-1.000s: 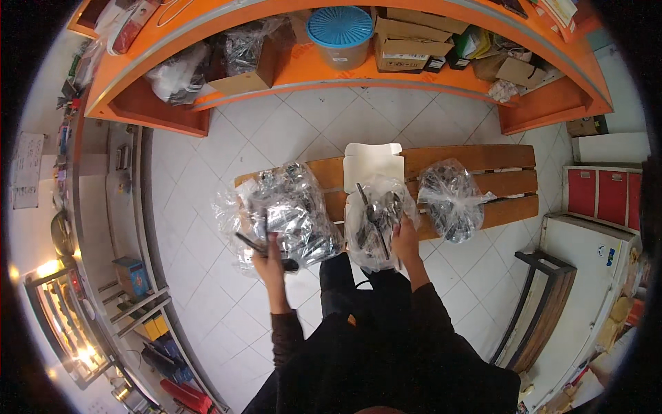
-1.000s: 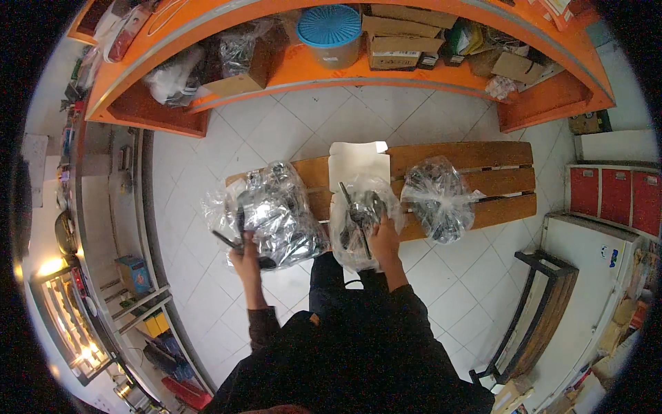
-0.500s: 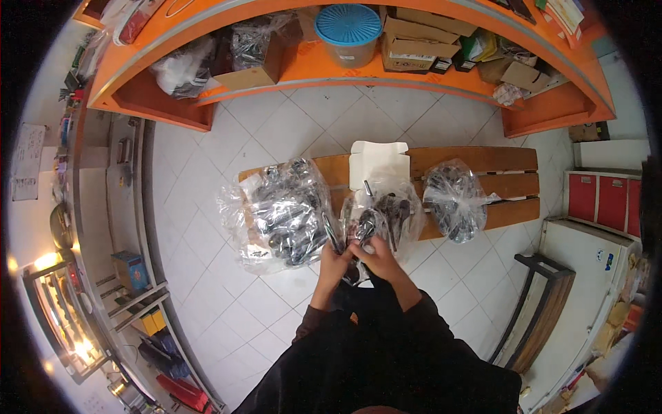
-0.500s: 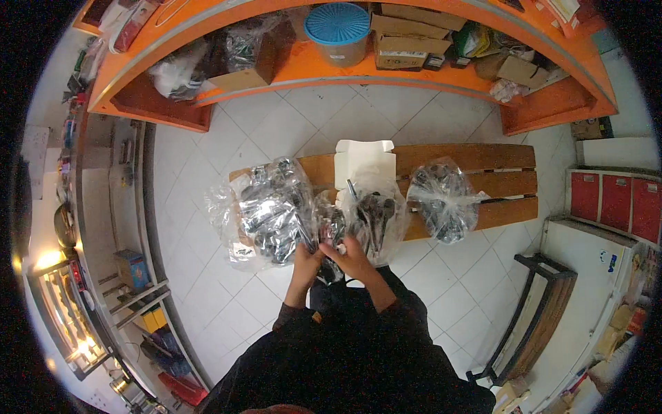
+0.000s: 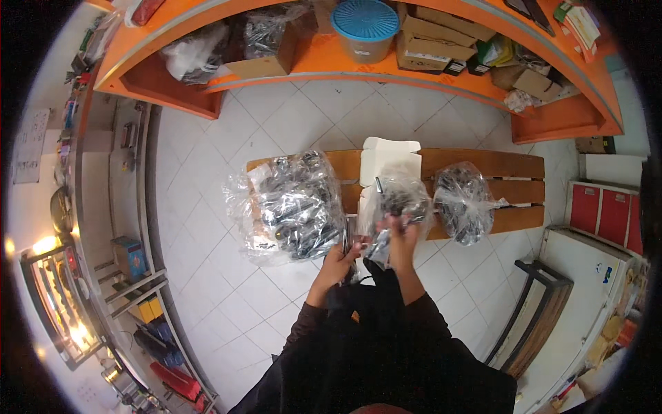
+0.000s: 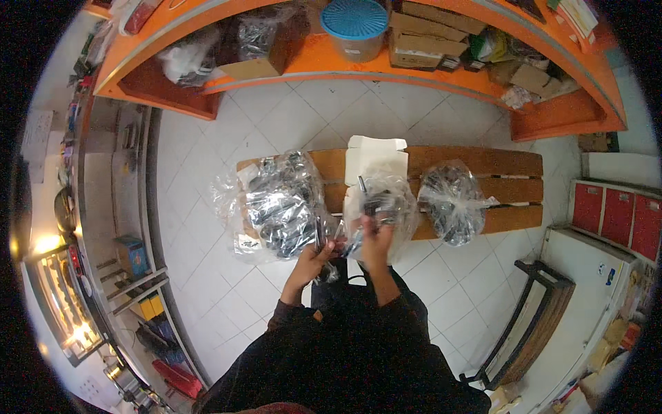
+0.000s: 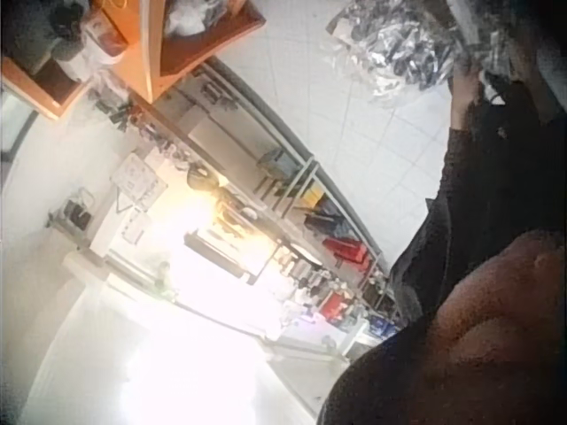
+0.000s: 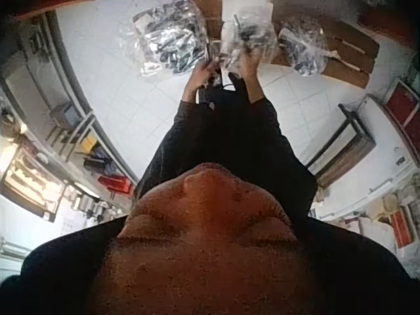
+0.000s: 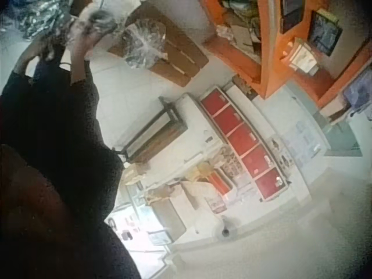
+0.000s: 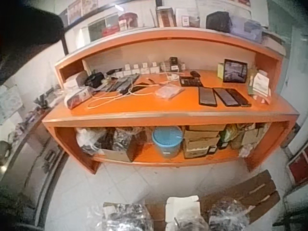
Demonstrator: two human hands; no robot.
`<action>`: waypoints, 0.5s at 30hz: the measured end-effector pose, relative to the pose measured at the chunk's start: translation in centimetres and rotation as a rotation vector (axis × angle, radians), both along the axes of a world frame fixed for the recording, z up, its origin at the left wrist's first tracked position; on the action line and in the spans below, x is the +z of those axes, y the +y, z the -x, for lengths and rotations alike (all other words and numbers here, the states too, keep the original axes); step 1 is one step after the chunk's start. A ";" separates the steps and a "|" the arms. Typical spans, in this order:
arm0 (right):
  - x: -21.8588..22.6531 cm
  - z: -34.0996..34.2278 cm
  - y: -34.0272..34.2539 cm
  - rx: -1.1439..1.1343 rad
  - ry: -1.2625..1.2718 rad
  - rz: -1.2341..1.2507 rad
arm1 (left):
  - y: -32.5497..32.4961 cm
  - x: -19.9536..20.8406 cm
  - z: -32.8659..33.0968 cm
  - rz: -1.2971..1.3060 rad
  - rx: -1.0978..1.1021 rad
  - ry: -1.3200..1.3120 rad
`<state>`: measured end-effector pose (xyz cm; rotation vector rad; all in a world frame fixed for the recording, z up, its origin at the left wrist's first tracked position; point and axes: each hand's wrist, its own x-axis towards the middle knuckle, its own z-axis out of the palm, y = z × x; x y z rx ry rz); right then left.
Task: The person picks up several black plastic spoons from a bench, places them into a clear plastic bag, and then moves the bag to a counter near electronic devices.
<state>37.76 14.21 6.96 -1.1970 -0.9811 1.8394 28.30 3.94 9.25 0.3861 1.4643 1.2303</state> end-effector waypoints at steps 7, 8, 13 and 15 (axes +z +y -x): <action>-11.6 -4.5 0.6 0.377 -1.332 -0.458 | -2.8 0.8 6.2 0.129 0.222 0.061; -13.8 -5.9 0.7 0.415 -1.330 -0.451 | -3.1 0.8 7.6 0.116 0.278 0.101; -8.9 -0.9 -0.3 0.422 -1.467 -0.039 | -9.7 0.1 20.3 0.106 0.731 0.485; -10.6 -1.4 -0.6 0.354 -1.591 -0.097 | -11.6 -2.7 26.0 0.113 0.685 0.818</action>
